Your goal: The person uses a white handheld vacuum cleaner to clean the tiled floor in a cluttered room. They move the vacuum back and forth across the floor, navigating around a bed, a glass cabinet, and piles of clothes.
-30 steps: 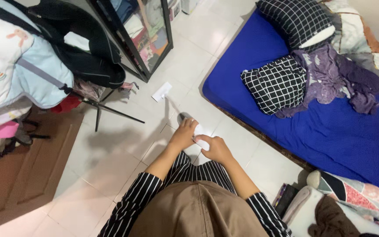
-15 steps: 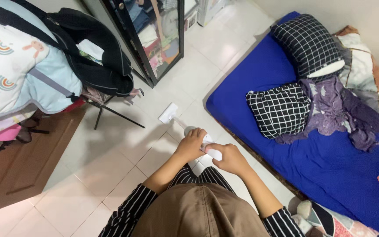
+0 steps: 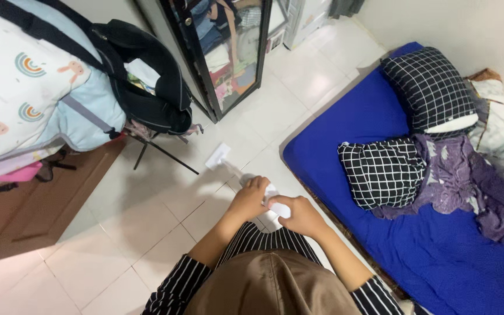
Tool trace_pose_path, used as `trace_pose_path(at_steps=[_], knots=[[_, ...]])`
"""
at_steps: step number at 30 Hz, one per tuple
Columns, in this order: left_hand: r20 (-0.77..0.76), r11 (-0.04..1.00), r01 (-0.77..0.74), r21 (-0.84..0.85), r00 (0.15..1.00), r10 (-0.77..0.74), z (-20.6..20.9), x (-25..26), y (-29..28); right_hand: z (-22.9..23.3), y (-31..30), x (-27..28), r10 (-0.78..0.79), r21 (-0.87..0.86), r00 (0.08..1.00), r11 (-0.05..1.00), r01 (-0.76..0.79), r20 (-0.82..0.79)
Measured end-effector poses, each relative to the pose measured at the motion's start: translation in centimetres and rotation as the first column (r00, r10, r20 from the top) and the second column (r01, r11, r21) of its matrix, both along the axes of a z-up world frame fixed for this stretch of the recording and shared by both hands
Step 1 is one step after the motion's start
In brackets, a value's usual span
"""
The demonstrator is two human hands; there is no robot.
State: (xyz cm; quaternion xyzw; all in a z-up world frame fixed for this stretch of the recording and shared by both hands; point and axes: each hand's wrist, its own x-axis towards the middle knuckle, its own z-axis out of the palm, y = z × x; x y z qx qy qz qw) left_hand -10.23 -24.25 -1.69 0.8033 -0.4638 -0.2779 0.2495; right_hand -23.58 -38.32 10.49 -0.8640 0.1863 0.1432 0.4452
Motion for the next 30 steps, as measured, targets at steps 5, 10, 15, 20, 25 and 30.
trace_pose_path(at_steps=[5,10,15,20,25,30], knots=[[0.021,0.992,-0.03,-0.126,0.999,0.033,-0.2,-2.1,-1.6,-0.8,-2.0,-1.6,0.025,-0.051,0.992,0.999,-0.019,0.122],[0.105,0.969,-0.159,-0.191,0.978,0.182,-4.5,-2.2,-1.3,-6.5,-3.0,-0.8,0.138,-0.014,0.953,0.99,-0.139,0.271],[0.113,0.931,-0.285,-0.227,0.942,0.315,-6.4,-2.8,-1.3,-9.2,-3.9,-0.2,0.258,-0.028,0.937,0.966,-0.258,0.236],[0.107,0.91,-0.319,-0.265,0.928,0.356,-5.0,-8.9,-4.0,-6.6,-7.0,-5.0,0.294,-0.058,0.933,0.956,-0.288,0.208],[0.026,0.915,-0.313,-0.253,0.943,0.33,-0.9,-16.8,-9.4,-2.0,-12.4,-12.5,0.304,-0.1,0.923,0.952,-0.289,0.234],[-0.04,0.915,-0.314,-0.251,0.948,0.315,1.2,-22.4,-13.7,-0.2,-16.2,-17.9,0.264,-0.141,0.939,0.961,-0.237,0.22]])
